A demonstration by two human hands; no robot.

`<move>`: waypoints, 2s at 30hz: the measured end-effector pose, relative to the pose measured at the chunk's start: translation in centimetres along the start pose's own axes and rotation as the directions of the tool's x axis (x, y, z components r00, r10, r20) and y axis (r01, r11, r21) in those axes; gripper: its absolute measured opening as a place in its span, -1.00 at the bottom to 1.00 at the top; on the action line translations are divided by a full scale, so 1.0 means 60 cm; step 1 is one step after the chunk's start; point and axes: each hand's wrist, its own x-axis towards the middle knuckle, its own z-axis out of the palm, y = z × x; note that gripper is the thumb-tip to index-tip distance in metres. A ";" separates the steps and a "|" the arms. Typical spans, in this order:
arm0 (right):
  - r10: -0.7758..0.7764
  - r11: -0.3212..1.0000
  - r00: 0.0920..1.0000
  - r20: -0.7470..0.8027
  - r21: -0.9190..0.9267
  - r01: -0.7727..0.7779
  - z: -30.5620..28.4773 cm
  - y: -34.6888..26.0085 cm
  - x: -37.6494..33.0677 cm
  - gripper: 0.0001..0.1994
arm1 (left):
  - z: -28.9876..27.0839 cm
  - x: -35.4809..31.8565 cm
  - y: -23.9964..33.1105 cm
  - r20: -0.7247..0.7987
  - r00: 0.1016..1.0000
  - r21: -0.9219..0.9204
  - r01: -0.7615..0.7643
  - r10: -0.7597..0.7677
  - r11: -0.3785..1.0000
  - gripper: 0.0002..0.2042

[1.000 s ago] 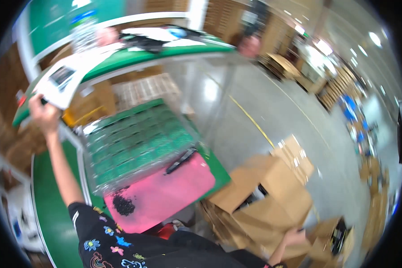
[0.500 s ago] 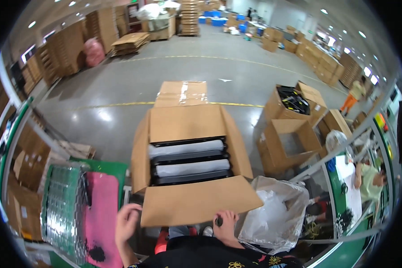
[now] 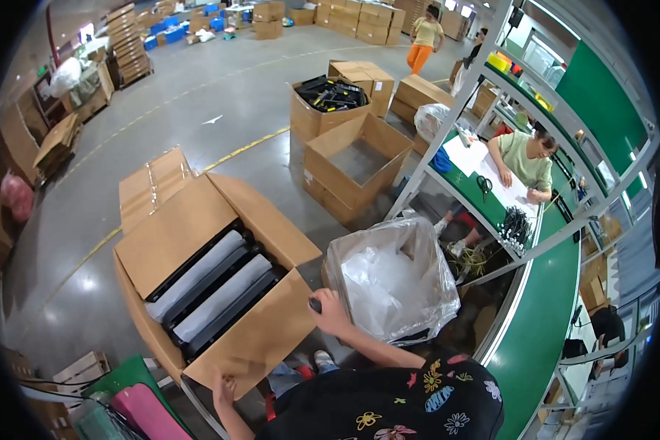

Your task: Assembling circuit boards into plastic housings using an electric screwdriver.

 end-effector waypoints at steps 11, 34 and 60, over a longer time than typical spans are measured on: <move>0.402 0.814 0.907 0.128 -0.504 -0.289 0.237 0.136 0.287 -0.55 | 0.008 0.060 0.118 -0.242 0.968 -0.704 -0.131 -0.062 0.698 -0.80; 0.600 0.741 0.795 0.087 -0.434 -0.512 0.328 -0.078 0.062 -0.75 | 0.010 0.157 0.310 -0.117 0.993 -0.452 -0.036 -0.019 0.891 -0.55; 0.740 -0.178 0.417 0.528 0.751 -0.636 0.501 -0.053 0.472 -0.64 | -0.075 -0.055 0.189 -0.097 0.987 -0.138 0.112 -0.126 0.984 -0.49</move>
